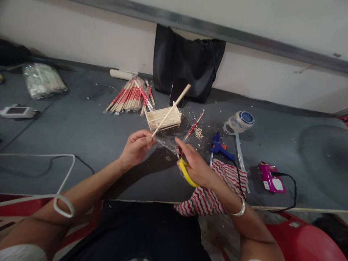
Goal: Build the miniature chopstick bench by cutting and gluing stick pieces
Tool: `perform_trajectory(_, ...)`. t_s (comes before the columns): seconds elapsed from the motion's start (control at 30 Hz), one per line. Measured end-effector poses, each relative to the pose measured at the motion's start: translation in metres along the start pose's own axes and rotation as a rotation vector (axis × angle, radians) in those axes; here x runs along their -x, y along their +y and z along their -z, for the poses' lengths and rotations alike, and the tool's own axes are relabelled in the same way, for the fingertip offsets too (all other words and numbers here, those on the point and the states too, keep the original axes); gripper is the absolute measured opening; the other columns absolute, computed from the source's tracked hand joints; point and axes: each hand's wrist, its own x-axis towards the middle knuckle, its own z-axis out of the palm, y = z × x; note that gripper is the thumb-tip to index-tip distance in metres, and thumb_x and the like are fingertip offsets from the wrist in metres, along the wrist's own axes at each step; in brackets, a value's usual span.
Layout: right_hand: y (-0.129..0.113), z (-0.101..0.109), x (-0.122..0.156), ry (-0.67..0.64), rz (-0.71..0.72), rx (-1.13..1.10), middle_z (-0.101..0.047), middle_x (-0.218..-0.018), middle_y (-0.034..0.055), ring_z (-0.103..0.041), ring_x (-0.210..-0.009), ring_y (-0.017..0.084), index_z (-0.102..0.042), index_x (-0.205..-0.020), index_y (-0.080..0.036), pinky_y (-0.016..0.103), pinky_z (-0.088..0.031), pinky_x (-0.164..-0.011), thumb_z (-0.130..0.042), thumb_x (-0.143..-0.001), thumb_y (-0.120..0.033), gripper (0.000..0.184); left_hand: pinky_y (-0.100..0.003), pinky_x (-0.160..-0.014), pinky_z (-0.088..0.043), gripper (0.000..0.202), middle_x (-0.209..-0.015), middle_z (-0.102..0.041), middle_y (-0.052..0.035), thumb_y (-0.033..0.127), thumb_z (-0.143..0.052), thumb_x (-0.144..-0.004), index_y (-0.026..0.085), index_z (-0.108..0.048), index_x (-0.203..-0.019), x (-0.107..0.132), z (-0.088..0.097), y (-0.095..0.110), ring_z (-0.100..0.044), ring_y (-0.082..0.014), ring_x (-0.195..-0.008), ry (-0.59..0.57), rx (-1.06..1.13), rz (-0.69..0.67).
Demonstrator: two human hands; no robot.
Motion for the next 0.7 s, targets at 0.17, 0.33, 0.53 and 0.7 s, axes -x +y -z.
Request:
perform_trajectory(0.17, -0.002, -0.02, -0.004, 0.033, -0.037, -0.016, -0.07, -0.114, 0.0107, -0.068, -0.103, 0.026, -0.037, -0.16, -0.023, 0.046, -0.057, -0.097, -0.051, -0.094, -0.022, 0.068, -0.029, -0.061, -0.042, 0.019, -0.047, -0.047, 0.0051, 0.035, -0.071, -0.069, 0.022, -0.061, -0.06, 0.0, 0.001, 0.0, -0.044, -0.0113, -0.053, 0.096, -0.013, -0.027)
perform_trajectory(0.33, 0.004, -0.024, -0.003, 0.069, -0.055, 0.02, -0.071, -0.11, 0.0099, -0.069, -0.097, 0.026, -0.044, -0.154, -0.023, 0.046, -0.059, -0.093, -0.054, -0.094, -0.023, 0.061, -0.027, -0.056, -0.039, 0.019, -0.052, -0.054, 0.003, 0.035, -0.074, -0.071, 0.02, -0.066, -0.064, 0.004, 0.005, -0.005, -0.044, -0.0108, -0.053, 0.091, -0.067, -0.026)
perform_trajectory(0.53, 0.003, -0.032, -0.002, 0.075, -0.019, 0.083, -0.071, -0.116, 0.013, -0.069, -0.106, 0.028, -0.048, -0.149, -0.021, 0.049, -0.058, -0.098, -0.06, -0.095, -0.029, 0.057, -0.026, -0.058, -0.045, 0.02, -0.066, -0.065, -0.0011, 0.037, -0.082, -0.075, 0.018, -0.074, -0.072, 0.013, 0.001, -0.006, -0.054, -0.0125, -0.06, -0.134, -0.118, -0.03)
perform_trajectory(0.7, 0.004, -0.037, 0.001, 0.095, 0.011, 0.135, -0.071, -0.116, 0.0128, -0.069, -0.108, 0.03, -0.045, -0.152, -0.021, 0.05, -0.058, -0.098, -0.062, -0.094, -0.03, 0.061, -0.027, -0.061, -0.047, 0.033, -0.066, -0.064, -0.0022, 0.049, -0.079, -0.083, 0.018, -0.074, -0.075, 0.015, -0.002, -0.001, -0.055, -0.0133, -0.061, -0.208, -0.217, -0.1)
